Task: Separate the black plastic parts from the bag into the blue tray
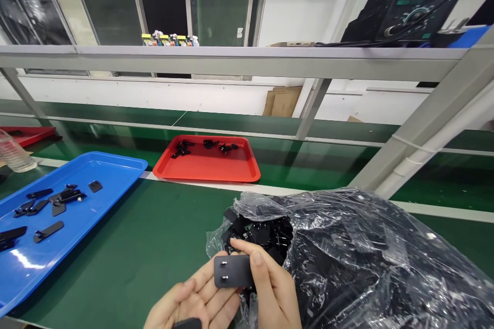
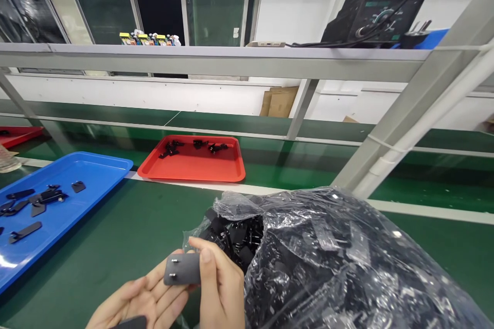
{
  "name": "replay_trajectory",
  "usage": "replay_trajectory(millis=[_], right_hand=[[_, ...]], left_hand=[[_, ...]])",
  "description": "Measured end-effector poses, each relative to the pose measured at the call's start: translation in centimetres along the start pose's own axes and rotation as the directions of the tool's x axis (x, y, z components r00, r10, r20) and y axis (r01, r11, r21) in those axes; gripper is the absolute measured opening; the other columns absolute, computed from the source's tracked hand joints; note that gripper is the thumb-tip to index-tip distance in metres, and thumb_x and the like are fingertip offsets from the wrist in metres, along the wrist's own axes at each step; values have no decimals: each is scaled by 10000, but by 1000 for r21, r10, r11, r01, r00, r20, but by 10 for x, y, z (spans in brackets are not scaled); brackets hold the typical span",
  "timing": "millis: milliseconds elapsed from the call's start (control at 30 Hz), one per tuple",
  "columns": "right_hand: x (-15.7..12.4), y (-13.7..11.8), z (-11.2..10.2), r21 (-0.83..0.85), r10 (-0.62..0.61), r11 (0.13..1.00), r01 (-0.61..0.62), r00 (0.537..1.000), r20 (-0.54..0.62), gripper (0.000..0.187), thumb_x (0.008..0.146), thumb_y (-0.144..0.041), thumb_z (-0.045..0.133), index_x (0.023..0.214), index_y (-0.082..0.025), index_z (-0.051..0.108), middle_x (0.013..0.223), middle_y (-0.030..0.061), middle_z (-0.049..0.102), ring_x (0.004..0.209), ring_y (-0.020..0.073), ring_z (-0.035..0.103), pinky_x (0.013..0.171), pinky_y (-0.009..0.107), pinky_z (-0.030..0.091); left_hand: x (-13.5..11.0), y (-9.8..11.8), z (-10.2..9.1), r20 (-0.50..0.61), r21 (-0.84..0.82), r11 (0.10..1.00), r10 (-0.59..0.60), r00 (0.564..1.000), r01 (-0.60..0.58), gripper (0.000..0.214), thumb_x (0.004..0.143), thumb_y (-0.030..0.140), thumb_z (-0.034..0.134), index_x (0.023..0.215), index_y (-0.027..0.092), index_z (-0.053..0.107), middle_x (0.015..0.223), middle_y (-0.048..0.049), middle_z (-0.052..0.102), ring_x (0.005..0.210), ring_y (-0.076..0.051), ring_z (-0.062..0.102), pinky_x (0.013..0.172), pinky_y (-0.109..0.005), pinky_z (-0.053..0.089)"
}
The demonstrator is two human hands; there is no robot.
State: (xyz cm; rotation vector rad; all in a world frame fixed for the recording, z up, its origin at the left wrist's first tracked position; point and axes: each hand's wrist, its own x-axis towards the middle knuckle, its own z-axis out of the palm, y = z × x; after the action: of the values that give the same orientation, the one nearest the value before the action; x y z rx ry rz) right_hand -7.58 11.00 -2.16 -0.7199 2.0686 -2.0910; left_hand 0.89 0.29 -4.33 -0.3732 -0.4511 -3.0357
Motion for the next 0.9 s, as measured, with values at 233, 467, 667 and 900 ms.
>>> replay_trajectory(millis=[233,467,667,900], right_hand=[[-1,3,-7,220,53,974,-61,998,44,282,902,-493,593,994,-274,743,769,-1,682,636,131,573,601,172,448],[-4,1,-4,176,30,984,-36,999,38,210,891,-420,589,954,-283,735,703,-9,633,606,137,565,597,194,466],[0,0,-2,-177,-126,975,134,991,53,134,850,-300,550,820,-241,666,693,-24,613,579,128,523,550,209,401],[0,1,-1,-240,-132,961,142,990,55,103,830,-254,528,798,-232,623,697,-50,605,565,110,486,536,207,368]], left_hand=[[-1,10,3,57,-6,1000,3,998,-3,447,944,153,284,1334,92,492,1408,-109,481,1310,-209,466,1131,-310,332],[-3,9,3,27,9,1000,8,1000,-8,460,939,155,275,1307,70,537,1391,-125,504,1301,-218,478,1130,-317,333],[0,4,-2,-43,85,996,16,999,-12,458,928,115,281,1267,109,590,1346,-119,554,1284,-233,492,1099,-305,376],[1,2,-4,-95,161,987,25,995,-9,447,913,114,314,1238,136,621,1316,-111,586,1277,-242,499,1101,-302,371]])
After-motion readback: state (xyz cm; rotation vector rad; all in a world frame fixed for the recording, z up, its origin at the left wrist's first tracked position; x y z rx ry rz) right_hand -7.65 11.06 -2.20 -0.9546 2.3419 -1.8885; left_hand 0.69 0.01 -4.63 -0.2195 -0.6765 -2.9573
